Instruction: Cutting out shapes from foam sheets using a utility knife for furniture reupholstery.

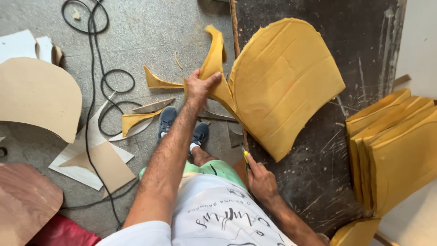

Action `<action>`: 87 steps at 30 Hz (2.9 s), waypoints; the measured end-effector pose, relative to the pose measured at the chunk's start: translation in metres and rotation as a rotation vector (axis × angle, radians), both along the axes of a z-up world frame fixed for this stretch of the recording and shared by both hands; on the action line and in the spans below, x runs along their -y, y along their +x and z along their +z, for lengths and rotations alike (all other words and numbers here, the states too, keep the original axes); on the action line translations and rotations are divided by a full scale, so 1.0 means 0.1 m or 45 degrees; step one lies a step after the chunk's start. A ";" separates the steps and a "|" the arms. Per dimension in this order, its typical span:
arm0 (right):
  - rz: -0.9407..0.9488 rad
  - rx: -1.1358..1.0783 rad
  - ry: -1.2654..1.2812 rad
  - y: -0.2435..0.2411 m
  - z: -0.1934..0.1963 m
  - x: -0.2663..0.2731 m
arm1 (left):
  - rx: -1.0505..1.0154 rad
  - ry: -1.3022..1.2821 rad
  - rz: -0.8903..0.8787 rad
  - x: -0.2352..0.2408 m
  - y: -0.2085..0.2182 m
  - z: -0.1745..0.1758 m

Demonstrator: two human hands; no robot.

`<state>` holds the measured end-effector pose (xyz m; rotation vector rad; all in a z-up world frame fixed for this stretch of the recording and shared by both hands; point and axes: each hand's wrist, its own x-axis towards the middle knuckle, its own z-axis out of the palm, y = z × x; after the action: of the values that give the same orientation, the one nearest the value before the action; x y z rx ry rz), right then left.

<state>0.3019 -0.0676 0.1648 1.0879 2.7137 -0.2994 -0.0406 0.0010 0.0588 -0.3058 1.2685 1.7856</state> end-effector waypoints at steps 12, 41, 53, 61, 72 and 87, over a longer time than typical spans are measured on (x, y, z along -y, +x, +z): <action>-0.047 -0.379 -0.003 -1.55 0.23 -0.68 | 0.097 0.113 -0.002 0.09 0.08 -0.31; 0.124 0.182 0.318 -1.44 -0.29 -0.54 | 0.009 0.119 0.068 -0.05 -0.26 -0.78; 0.053 0.012 0.041 -1.31 0.64 -0.36 | 0.175 0.178 0.007 0.31 -0.05 -0.78; 0.210 0.069 0.215 -1.18 -0.01 -0.48 | 0.149 0.165 -0.008 0.41 -0.04 -0.55; 0.386 -0.067 0.269 -0.90 0.29 -0.46 | 0.118 0.102 -0.219 0.59 0.10 -0.41; 0.210 0.014 0.096 0.23 0.44 -0.22 | -0.168 -0.177 0.032 0.79 -0.48 -0.72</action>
<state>0.3251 -0.0454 0.2092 0.8735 2.8030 -0.1658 -0.0883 -0.0776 -0.0130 -0.2872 1.4919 1.7662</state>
